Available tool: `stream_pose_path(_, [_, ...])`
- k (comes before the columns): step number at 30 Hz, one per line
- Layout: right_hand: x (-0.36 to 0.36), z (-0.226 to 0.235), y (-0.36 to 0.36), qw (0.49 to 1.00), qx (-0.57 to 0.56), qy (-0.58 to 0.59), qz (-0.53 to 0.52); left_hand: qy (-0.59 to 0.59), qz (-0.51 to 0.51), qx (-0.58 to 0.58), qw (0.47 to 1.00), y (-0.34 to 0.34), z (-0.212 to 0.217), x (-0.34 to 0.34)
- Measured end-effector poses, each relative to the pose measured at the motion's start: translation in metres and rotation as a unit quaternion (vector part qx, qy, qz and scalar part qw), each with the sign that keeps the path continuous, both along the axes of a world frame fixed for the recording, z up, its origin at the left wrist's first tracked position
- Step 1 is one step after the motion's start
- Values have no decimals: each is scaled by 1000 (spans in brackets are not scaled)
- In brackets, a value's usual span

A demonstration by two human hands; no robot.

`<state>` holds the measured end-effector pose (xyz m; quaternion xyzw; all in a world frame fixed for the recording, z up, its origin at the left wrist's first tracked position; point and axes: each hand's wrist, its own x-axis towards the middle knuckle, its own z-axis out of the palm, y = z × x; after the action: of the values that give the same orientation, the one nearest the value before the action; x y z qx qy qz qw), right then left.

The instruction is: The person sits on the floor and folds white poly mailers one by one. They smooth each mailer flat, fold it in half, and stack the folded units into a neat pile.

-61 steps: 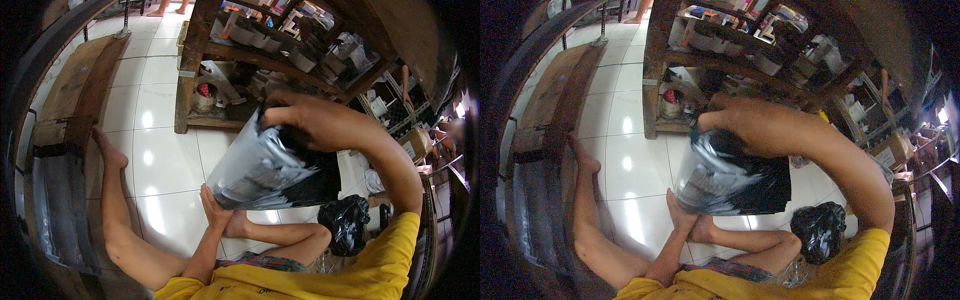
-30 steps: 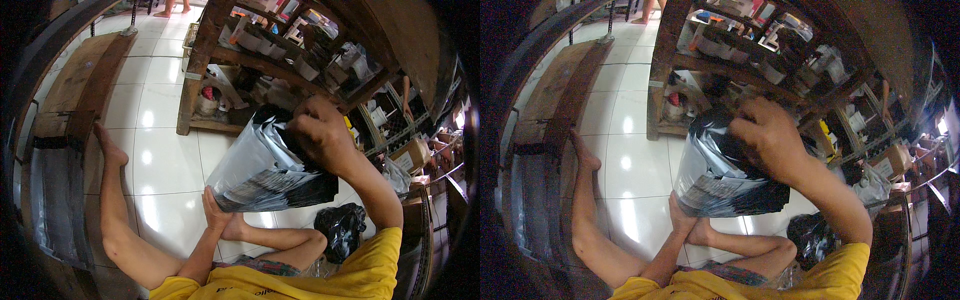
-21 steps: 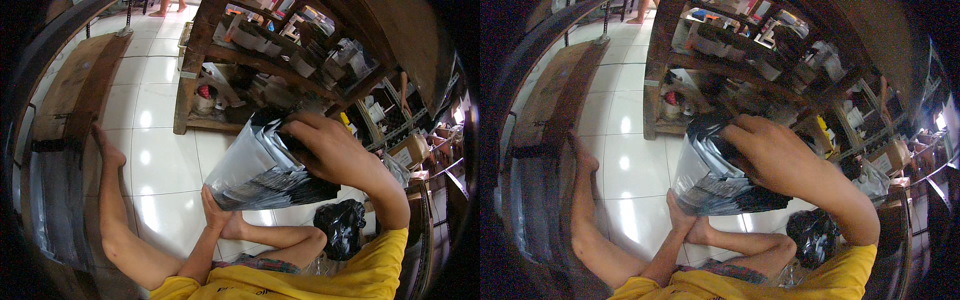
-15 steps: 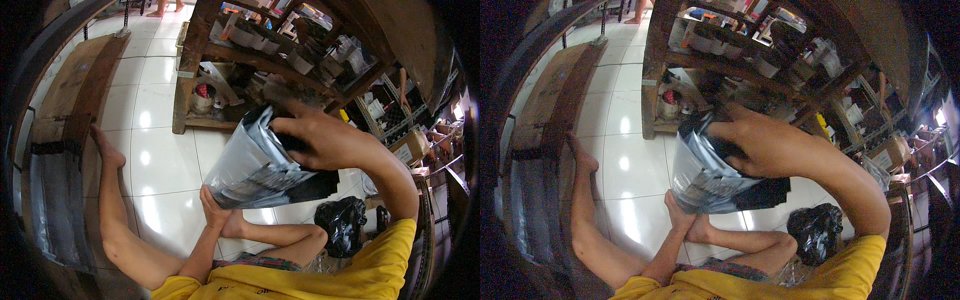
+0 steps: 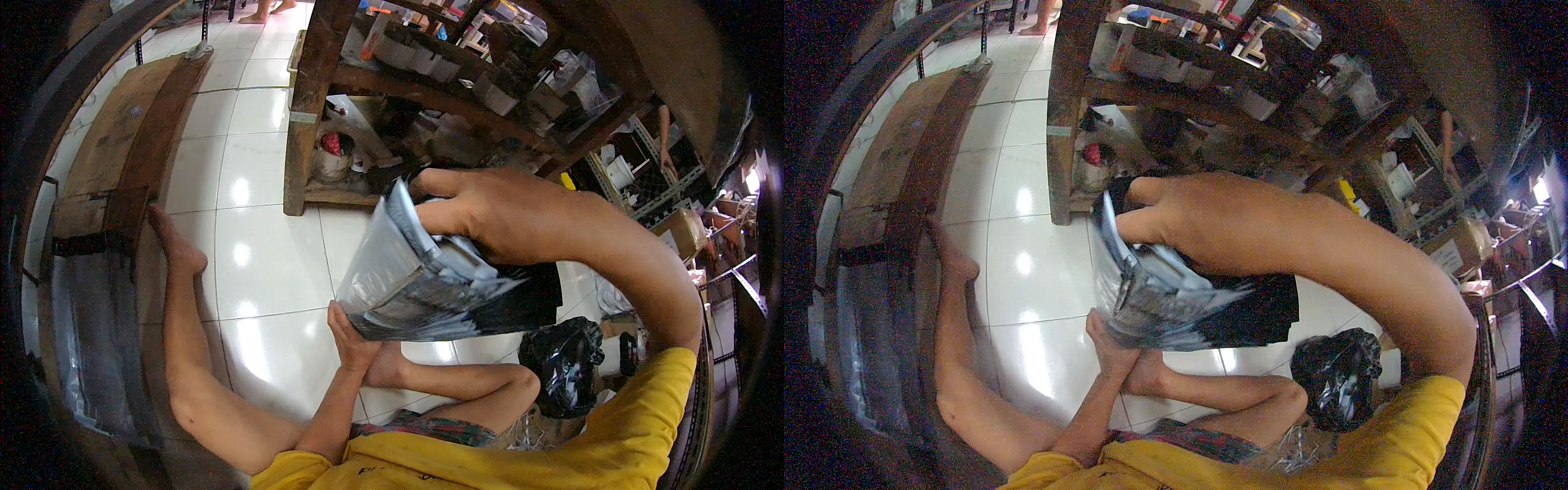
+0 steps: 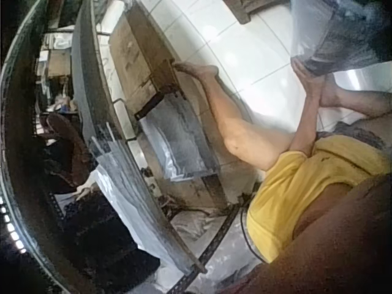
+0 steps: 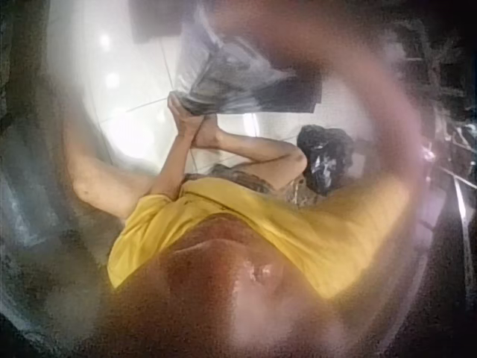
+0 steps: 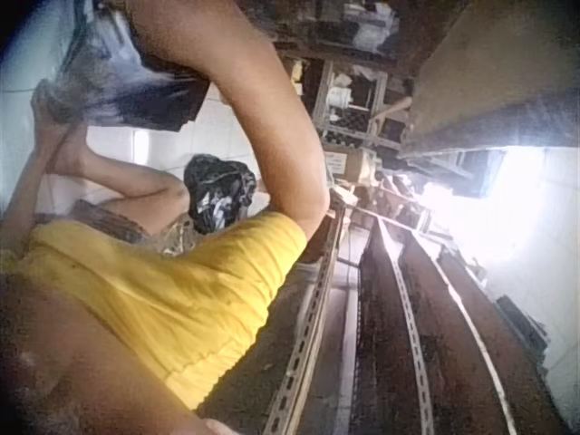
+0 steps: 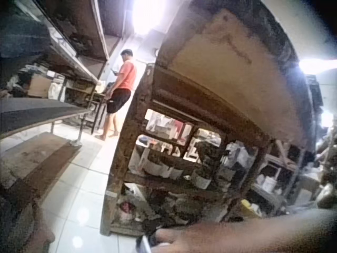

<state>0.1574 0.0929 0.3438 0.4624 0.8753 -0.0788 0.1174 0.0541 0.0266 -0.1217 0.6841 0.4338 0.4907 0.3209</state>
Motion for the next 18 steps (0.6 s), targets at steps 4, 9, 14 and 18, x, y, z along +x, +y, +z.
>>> stream_pose_path(4, [5, -7, 10, 996, -85, 16, -28, 26, 11, 20, 999, 0, 4, -2])
stream_pose_path(9, [13, -10, 0, 989, 124, 14, -78, 13, 4, -26, 1000, -1, 15, -3])
stream_pose_path(14, [49, -24, -30, 964, 99, -52, -239, -4, -5, -33, 999, 0, 21, -2])
stream_pose_path(18, [23, -9, -28, 959, -3, -3, -283, 4, 15, 17, 1000, 1, 9, 1])
